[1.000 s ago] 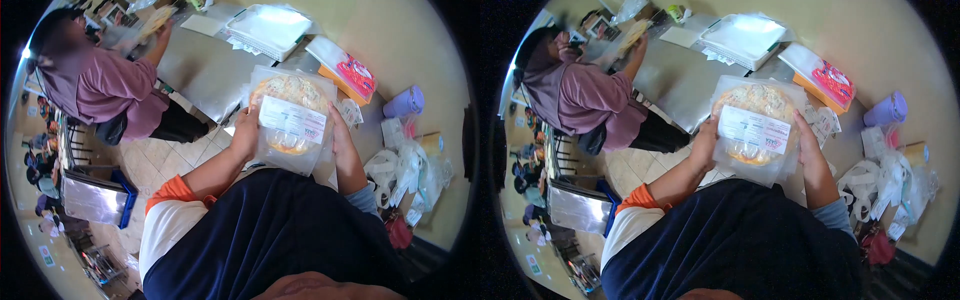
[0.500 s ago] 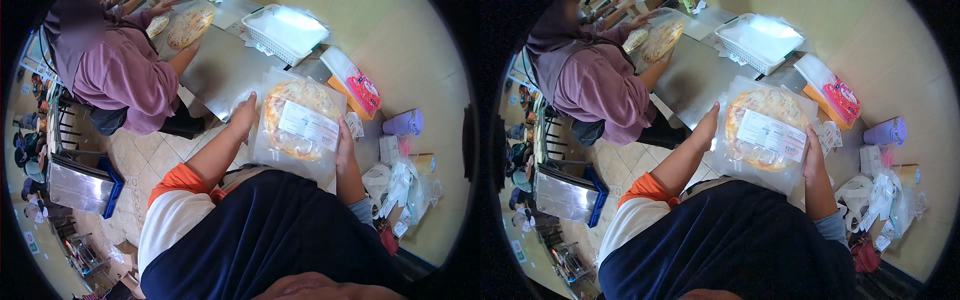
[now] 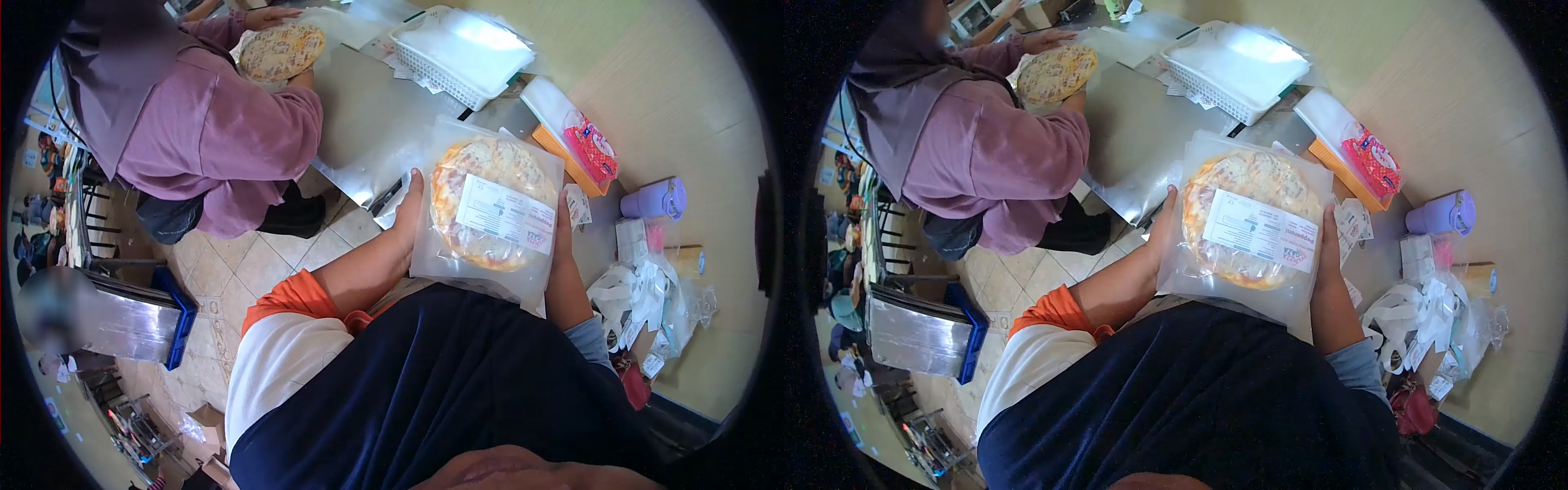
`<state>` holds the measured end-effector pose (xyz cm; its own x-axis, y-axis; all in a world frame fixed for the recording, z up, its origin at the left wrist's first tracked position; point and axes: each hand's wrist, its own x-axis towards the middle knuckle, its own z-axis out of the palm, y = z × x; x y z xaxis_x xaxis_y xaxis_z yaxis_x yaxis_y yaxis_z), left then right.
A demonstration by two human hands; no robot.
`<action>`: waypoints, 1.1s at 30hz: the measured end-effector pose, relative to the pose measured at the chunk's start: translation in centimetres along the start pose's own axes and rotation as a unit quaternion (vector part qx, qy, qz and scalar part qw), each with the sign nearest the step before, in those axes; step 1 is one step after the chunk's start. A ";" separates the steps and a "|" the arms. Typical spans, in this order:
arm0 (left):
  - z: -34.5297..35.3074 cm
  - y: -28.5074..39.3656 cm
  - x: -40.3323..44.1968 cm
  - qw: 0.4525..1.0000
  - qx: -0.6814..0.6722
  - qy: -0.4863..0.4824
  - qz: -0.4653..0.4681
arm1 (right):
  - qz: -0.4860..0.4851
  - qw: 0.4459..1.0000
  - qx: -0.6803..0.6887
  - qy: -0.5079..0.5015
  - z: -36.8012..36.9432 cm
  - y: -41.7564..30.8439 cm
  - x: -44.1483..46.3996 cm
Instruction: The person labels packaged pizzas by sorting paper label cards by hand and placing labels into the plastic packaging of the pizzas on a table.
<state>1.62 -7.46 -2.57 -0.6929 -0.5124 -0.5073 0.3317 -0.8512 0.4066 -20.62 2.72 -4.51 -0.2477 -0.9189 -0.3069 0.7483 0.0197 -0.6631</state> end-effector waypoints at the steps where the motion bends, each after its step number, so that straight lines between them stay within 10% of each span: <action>1: 0.4 0.2 -0.3 1.000 -0.006 -0.016 -0.004 | 0.002 1.000 -0.002 0.001 0.2 -0.1 0.1; 33: 1.0 1.5 2.2 0.970 0.187 -0.136 0.070 | -0.003 1.000 0.009 0.024 -0.9 2.2 -0.7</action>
<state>-0.02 -9.71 -2.29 -0.8178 -0.5284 -0.2281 0.2149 -0.6480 0.7307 -19.33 3.81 -6.38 -0.2808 -0.8989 -0.3365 0.7580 0.0074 -0.6523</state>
